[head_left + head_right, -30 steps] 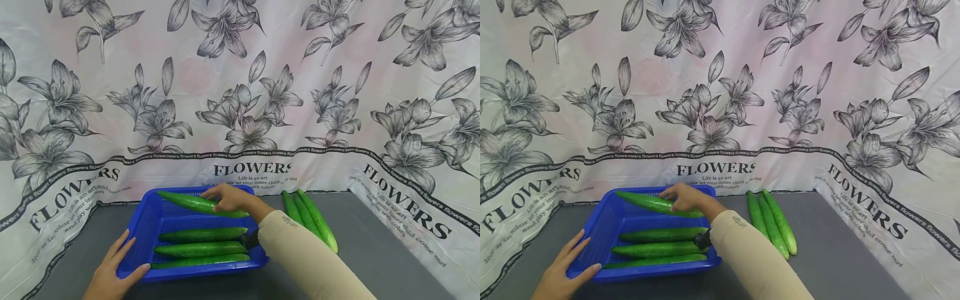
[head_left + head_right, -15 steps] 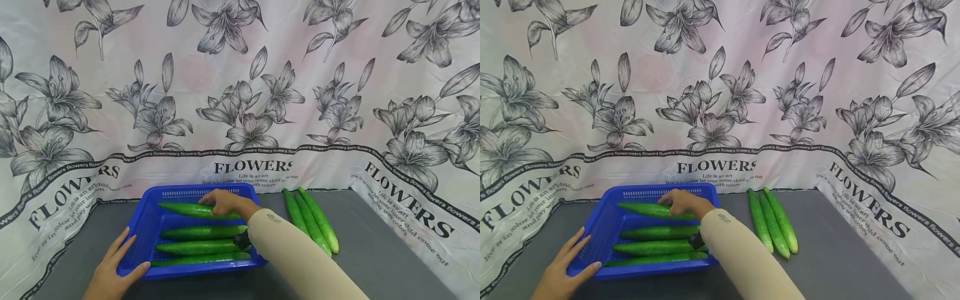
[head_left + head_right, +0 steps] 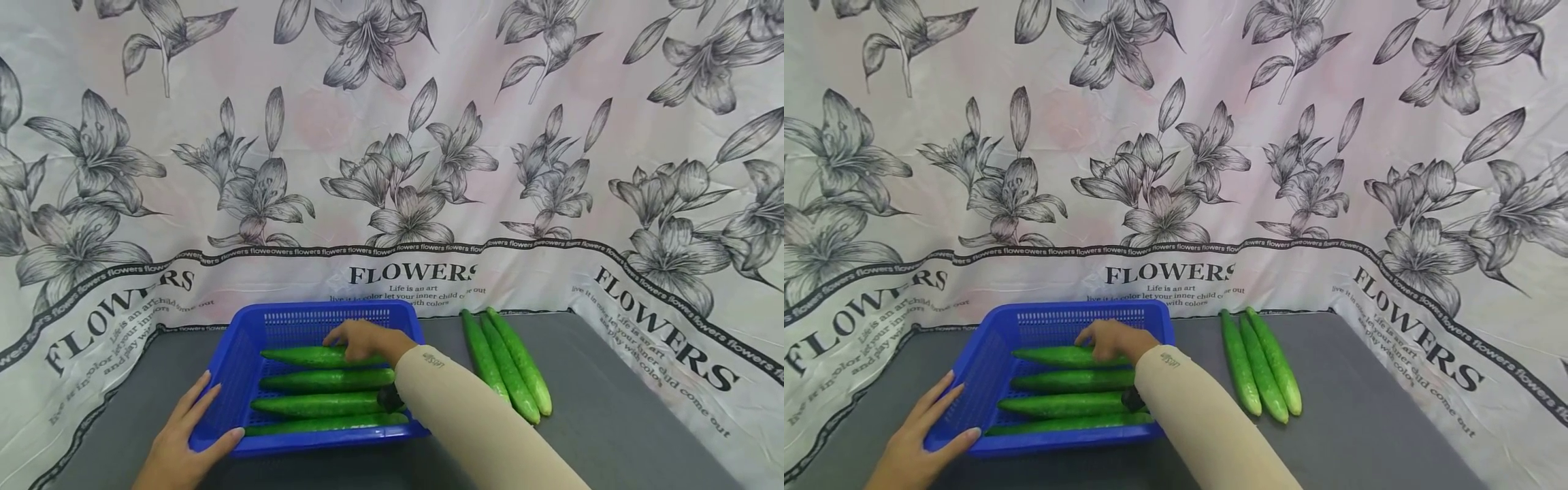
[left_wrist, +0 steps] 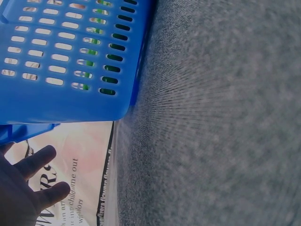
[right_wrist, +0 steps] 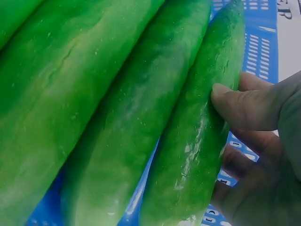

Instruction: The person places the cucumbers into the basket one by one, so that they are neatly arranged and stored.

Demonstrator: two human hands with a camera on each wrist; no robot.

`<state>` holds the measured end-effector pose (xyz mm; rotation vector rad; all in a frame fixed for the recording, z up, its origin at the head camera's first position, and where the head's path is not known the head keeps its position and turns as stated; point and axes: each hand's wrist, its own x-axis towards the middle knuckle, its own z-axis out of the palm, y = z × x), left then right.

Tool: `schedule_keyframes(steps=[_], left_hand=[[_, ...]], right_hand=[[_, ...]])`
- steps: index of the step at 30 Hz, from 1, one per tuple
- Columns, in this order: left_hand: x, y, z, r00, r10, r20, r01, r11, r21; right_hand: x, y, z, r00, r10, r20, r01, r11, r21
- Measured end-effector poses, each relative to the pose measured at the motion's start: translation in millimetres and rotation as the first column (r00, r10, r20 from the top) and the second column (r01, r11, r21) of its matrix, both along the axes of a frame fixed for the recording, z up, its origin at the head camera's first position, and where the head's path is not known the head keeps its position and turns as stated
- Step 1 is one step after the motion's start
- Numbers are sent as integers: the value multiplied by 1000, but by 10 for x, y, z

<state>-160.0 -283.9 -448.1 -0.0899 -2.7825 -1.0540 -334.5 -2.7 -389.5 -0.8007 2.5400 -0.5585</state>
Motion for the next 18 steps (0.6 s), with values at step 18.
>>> schedule_keyframes(steps=[18], left_hand=[[21,11,2,999,0,-35,1,1000,13]], right_hand=[[7,-40,-41,999,6,-45,-3,999,54]])
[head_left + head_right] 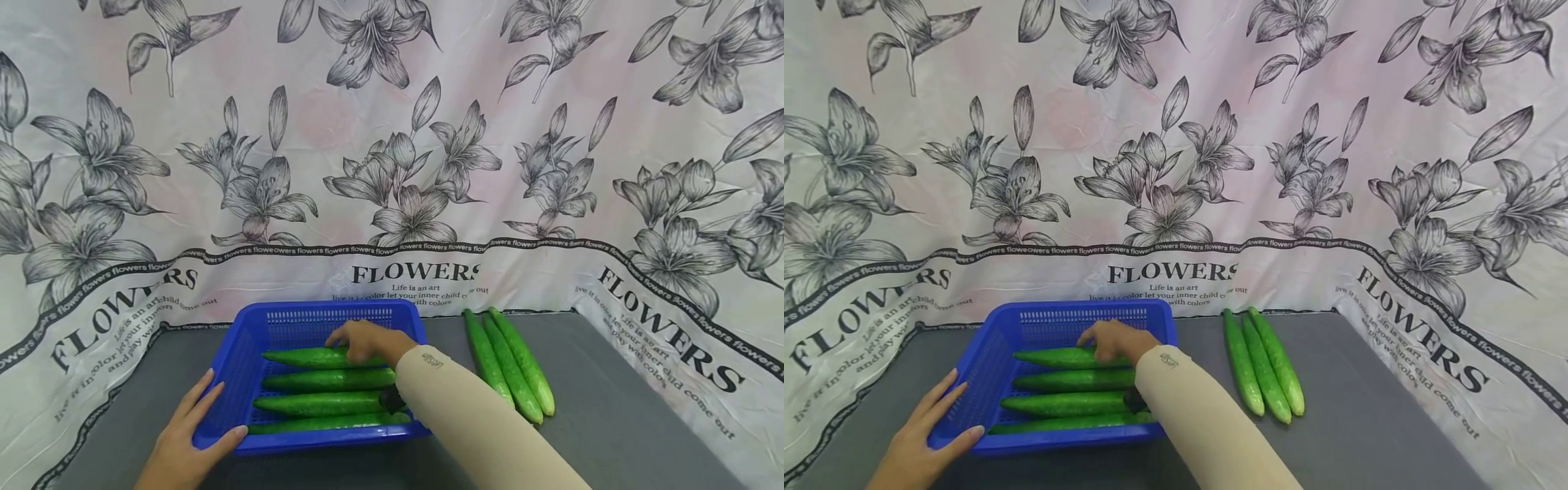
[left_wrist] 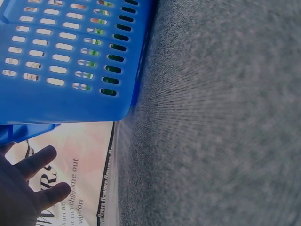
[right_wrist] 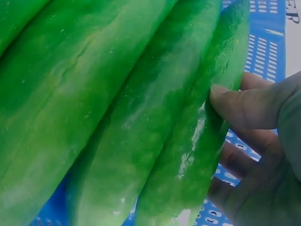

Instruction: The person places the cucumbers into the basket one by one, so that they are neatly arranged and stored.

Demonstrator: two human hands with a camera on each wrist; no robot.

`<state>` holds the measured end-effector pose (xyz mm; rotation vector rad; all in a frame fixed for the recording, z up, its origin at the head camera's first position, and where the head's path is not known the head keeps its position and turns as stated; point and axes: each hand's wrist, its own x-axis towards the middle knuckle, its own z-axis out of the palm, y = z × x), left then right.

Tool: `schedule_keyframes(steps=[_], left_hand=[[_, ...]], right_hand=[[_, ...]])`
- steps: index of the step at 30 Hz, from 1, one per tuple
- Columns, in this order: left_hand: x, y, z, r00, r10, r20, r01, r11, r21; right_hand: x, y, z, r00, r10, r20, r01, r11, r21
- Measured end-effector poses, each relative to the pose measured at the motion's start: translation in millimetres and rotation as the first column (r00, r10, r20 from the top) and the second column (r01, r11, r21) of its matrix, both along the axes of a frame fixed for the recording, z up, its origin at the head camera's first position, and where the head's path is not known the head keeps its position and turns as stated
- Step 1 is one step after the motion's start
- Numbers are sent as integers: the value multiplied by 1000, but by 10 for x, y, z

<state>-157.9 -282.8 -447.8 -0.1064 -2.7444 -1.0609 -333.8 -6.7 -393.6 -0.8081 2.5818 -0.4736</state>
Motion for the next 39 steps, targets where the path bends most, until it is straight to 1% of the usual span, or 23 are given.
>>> schedule_keyframes(steps=[7,12,18,23,29,34,37,39], left_hand=[[1,1,14,1000,-5,25,5,1000,0],[1,-10,17,999,-7,36,7,1000,-4],[-5,-18,5,999,-5,40,6,1000,-14],[-9,-26,2,999,-7,46,8,1000,-10],[-10,-52,-2,999,-11,46,12,1000,-11],[-16,-58,-6,999,-7,52,8,1000,-23],[-22,-41,-12,999,-9,43,10,1000,-27],[-26,-25,-9,999,-10,40,11,1000,-24]], right_hand=[[20,10,-20,1000,8,26,-8,1000,-4],[40,36,17,1000,23,14,-23,1000,-15],[59,113,122,999,50,5,-50,998,-39],[72,197,273,998,67,-2,-67,992,-108],[146,304,465,996,83,-19,-85,974,-209],[266,389,607,998,49,-27,-54,954,-294],[348,468,678,999,31,-23,-38,930,-366],[395,535,710,999,33,-30,-43,908,-417]])
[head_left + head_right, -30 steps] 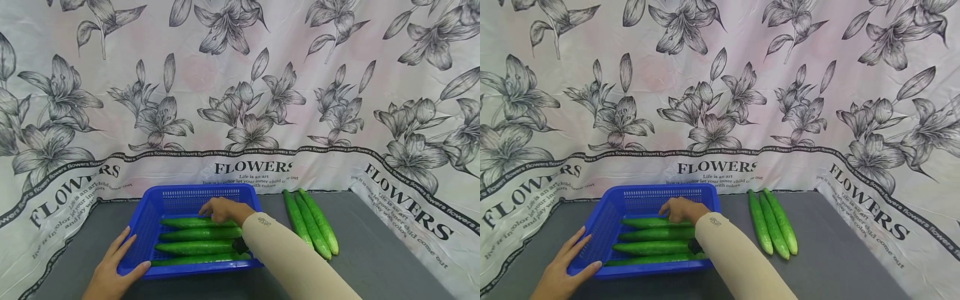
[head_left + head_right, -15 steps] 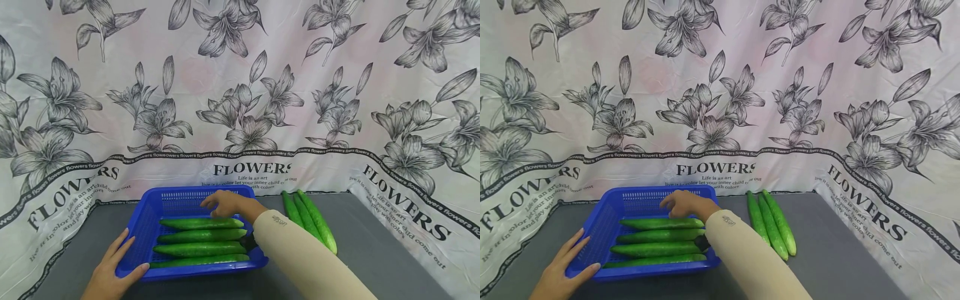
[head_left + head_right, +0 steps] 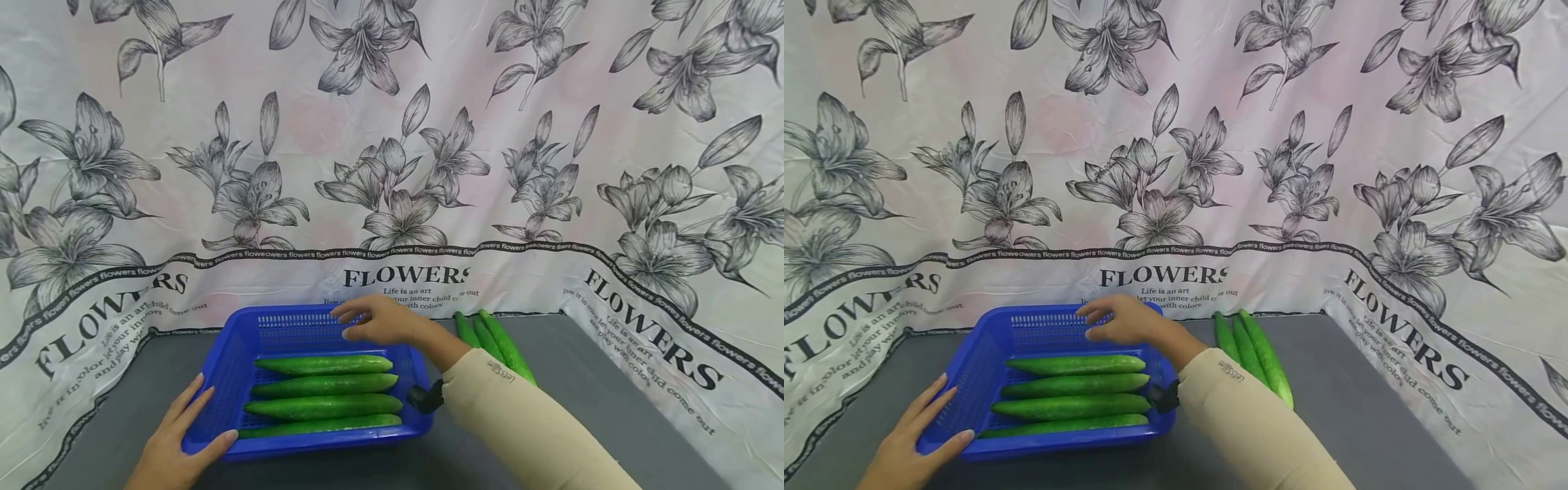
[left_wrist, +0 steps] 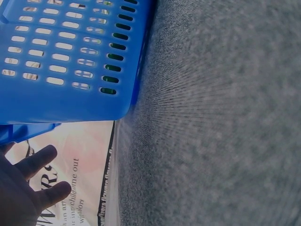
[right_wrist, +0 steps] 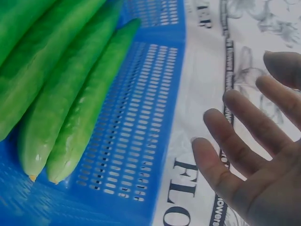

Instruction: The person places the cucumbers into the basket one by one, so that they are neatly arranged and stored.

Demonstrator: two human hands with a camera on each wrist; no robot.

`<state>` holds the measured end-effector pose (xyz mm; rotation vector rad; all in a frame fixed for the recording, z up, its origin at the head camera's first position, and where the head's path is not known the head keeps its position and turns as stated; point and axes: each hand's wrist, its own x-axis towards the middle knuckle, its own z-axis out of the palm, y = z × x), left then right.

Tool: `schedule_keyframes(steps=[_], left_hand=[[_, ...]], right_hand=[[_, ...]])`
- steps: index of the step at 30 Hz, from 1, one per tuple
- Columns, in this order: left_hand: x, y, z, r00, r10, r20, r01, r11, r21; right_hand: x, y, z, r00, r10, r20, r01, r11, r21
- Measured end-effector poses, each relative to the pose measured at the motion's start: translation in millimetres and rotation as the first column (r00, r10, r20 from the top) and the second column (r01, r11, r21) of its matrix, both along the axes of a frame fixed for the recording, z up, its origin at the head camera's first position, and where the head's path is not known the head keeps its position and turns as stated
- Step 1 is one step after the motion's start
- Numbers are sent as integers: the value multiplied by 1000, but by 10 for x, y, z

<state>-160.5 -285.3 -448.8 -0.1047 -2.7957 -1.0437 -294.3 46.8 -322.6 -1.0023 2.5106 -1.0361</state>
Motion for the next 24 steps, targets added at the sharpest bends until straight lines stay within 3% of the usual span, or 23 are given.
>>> schedule_keyframes(steps=[5,10,18,24], left_hand=[[0,-10,-9,1000,1,11,-1,1000,1],[3,-13,-9,1000,3,14,-3,1000,-10],[5,-14,5,999,5,52,-5,1000,-2],[1,-15,5,998,3,62,-2,1000,-4]], right_hand=[[104,148,41,1000,-13,-6,12,991,-133],[215,254,61,997,-42,-63,26,972,-234],[448,424,83,989,-142,-32,118,912,-392],[559,535,78,984,-169,-46,129,874,-468]])
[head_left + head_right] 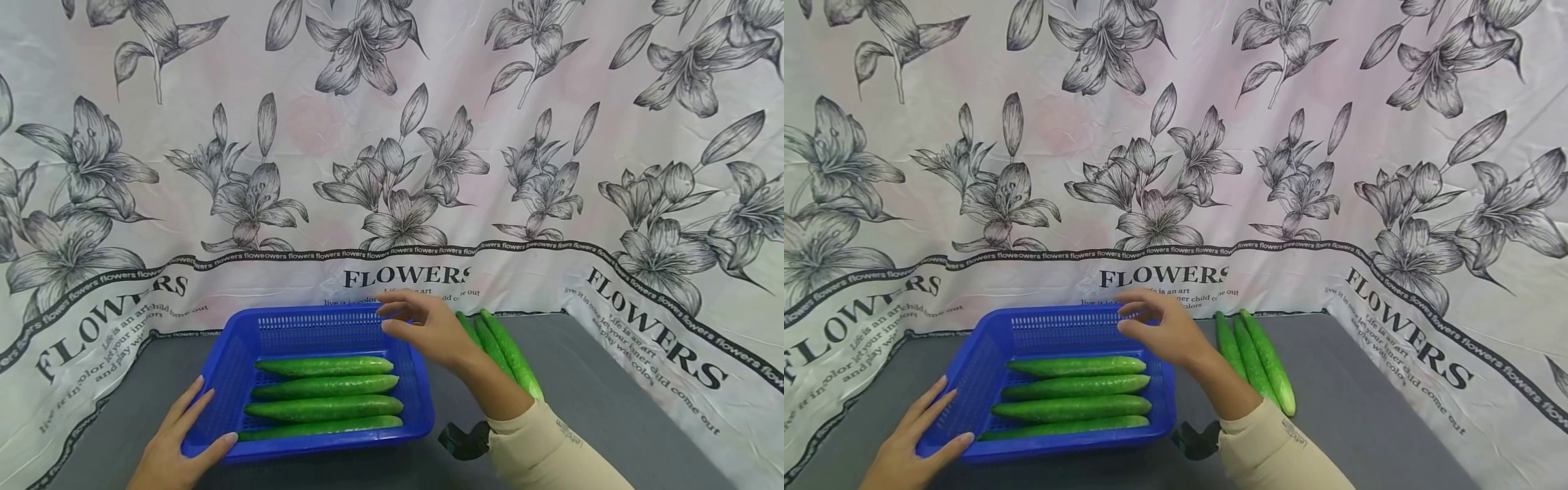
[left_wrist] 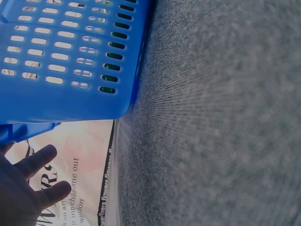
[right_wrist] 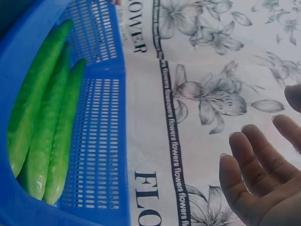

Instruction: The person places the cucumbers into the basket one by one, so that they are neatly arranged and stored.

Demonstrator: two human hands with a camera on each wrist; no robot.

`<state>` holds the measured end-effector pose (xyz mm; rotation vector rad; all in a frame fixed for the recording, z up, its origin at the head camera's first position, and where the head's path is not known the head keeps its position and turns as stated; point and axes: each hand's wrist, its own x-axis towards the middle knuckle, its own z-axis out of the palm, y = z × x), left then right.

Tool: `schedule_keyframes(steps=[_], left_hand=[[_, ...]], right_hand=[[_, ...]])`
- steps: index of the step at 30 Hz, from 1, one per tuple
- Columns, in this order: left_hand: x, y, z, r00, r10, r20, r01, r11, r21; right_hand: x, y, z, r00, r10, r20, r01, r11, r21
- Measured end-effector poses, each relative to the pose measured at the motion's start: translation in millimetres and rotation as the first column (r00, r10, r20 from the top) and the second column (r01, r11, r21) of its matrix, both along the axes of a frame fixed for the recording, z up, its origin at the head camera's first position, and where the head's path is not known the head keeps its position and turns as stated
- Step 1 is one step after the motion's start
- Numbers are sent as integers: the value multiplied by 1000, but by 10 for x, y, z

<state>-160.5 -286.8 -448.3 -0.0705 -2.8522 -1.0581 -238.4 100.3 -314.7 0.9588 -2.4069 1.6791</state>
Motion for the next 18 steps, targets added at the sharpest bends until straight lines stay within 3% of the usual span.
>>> schedule_keyframes(steps=[8,13,18], left_hand=[[2,1,-14,1000,2,-27,-2,1000,-9],[2,3,-14,1000,0,-26,-1,1000,-12],[10,5,-5,1000,-2,-29,2,1000,-7]], right_hand=[[152,183,17,998,-69,2,69,995,-73],[236,329,-4,988,-157,3,157,985,-78],[268,480,-58,983,-185,-8,183,978,-95]])
